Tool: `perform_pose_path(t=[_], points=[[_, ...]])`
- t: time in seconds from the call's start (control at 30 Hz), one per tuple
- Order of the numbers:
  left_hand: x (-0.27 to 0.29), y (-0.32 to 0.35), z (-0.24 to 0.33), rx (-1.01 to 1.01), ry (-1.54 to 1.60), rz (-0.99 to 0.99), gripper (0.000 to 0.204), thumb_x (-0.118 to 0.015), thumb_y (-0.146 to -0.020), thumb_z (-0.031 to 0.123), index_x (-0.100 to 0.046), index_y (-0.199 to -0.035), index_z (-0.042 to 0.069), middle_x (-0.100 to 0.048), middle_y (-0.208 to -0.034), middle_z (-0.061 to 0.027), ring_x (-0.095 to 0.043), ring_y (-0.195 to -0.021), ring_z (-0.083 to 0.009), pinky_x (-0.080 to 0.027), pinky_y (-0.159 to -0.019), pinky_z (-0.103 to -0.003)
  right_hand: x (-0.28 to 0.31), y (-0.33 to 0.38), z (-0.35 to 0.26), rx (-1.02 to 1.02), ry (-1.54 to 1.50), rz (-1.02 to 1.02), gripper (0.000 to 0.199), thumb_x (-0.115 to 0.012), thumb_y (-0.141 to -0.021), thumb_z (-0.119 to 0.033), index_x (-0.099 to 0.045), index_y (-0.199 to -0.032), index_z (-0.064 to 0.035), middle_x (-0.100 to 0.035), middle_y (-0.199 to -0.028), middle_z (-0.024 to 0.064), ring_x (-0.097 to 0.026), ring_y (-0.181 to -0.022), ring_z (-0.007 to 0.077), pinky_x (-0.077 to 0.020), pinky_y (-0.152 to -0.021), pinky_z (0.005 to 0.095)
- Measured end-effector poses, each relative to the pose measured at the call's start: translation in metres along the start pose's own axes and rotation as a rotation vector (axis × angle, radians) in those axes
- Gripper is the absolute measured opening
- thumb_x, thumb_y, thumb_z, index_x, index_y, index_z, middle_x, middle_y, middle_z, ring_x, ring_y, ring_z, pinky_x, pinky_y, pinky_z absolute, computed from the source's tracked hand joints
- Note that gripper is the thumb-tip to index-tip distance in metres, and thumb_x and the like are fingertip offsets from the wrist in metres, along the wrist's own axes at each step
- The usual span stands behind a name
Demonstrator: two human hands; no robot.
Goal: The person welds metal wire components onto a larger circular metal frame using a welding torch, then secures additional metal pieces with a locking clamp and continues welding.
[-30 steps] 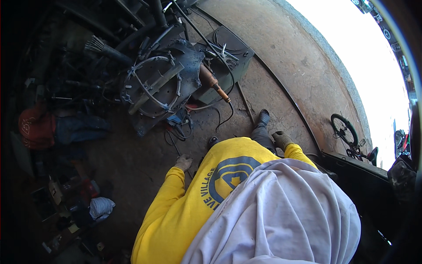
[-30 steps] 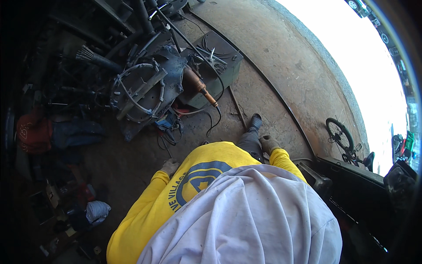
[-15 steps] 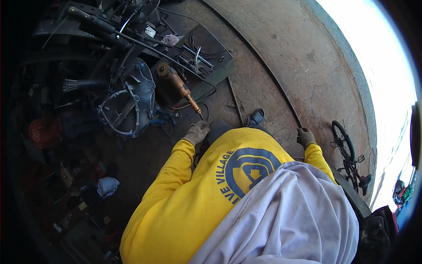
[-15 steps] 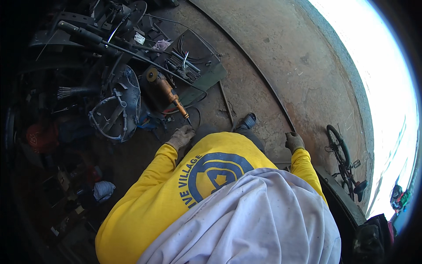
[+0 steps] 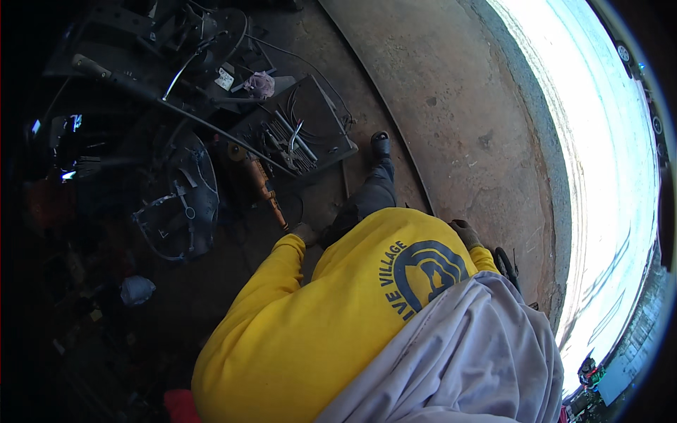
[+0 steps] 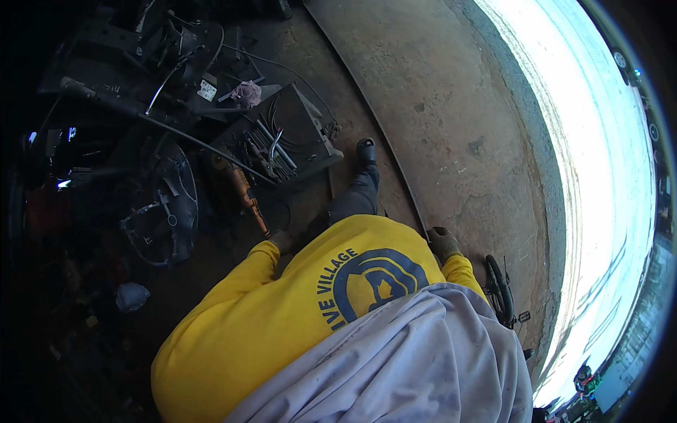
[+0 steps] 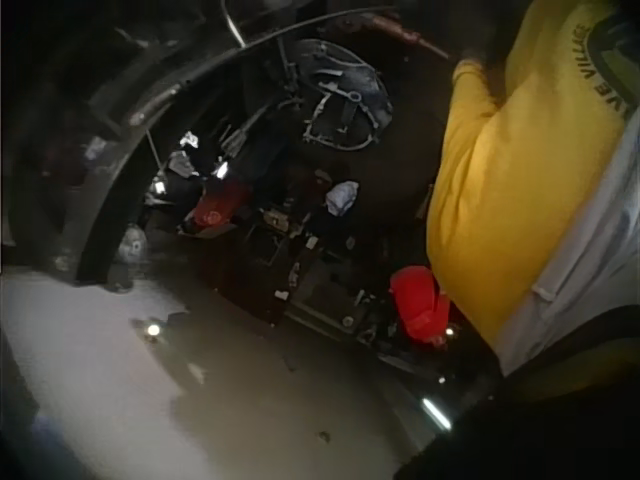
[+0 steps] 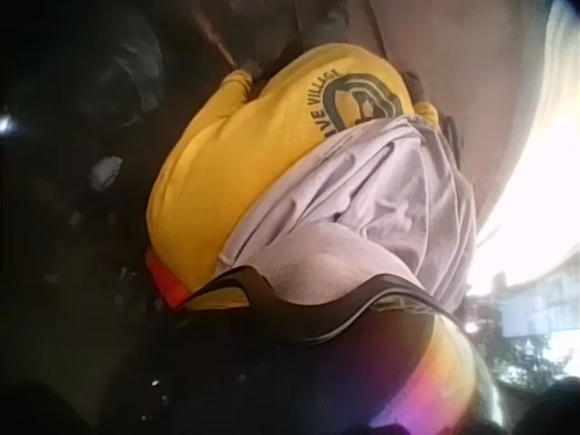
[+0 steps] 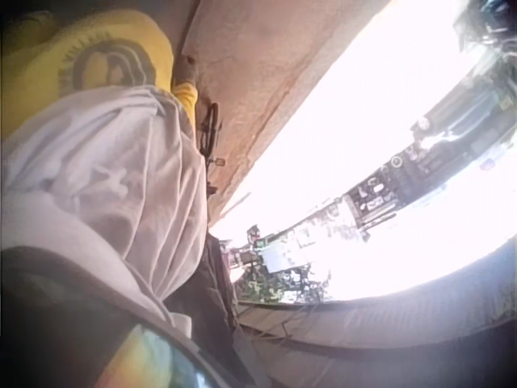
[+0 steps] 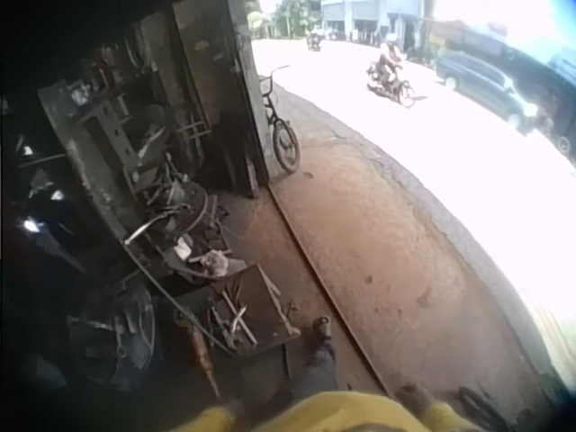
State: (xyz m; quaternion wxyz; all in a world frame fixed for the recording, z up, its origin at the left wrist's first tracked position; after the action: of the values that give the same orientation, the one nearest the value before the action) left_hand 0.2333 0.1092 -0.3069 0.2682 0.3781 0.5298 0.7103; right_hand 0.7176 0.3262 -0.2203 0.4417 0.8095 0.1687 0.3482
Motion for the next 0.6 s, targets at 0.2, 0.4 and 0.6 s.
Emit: perform_pose_path(t=[0.2, 0.4, 0.6], points=[[0.079, -0.077, 0.06, -0.319, -0.381, 0.055, 0.045, -0.066, -0.086, 0.03, -0.066, -0.122, 0.004, -0.067, -0.121, -0.0194, -0.066, -0.11, -0.0358, -0.052, -0.095, -0.043, 0.084, -0.089, -0.058, -0.024, -0.312, 0.0, 0.041, -0.066, -0.093, -0.031, -0.061, -0.125, -0.0066, -0.067, -0.1, 0.0073, -0.065, -0.08, 0.0205, -0.054, -0.068, 0.0353], [0.292, 0.006, 0.172, -0.138, 0.666, 0.385, 0.047, -0.061, -0.089, 0.035, -0.062, -0.128, 0.009, -0.064, -0.127, -0.0201, -0.061, -0.118, -0.0367, -0.048, -0.102, -0.042, 0.169, -0.139, -0.114, -0.131, -0.226, 0.112, 0.034, -0.066, -0.093, -0.03, -0.061, -0.119, -0.0074, -0.064, -0.094, 0.005, -0.061, -0.074, 0.0183, -0.0522, -0.061, 0.0329], [0.297, -0.015, 0.169, -0.04, 0.946, 0.406, 0.043, -0.06, -0.092, 0.034, -0.063, -0.126, 0.01, -0.065, -0.125, -0.0201, -0.063, -0.117, -0.0313, -0.049, -0.097, -0.039, 0.23, -0.224, -0.201, -0.137, 0.038, -0.006, 0.034, -0.066, -0.093, -0.03, -0.061, -0.118, -0.0075, -0.063, -0.092, 0.0051, -0.06, -0.073, 0.0181, -0.0518, -0.06, 0.0324]])
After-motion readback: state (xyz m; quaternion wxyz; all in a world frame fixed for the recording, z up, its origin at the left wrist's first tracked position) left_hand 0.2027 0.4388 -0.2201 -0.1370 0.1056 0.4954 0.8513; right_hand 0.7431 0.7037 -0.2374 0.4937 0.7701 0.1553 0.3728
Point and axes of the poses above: each hand's wrist, its own y-axis away from the middle knuckle, its own x-axis out of the back of the hand, z = x × y, the point moved 7 cm from there along -y, towards the middle knuckle
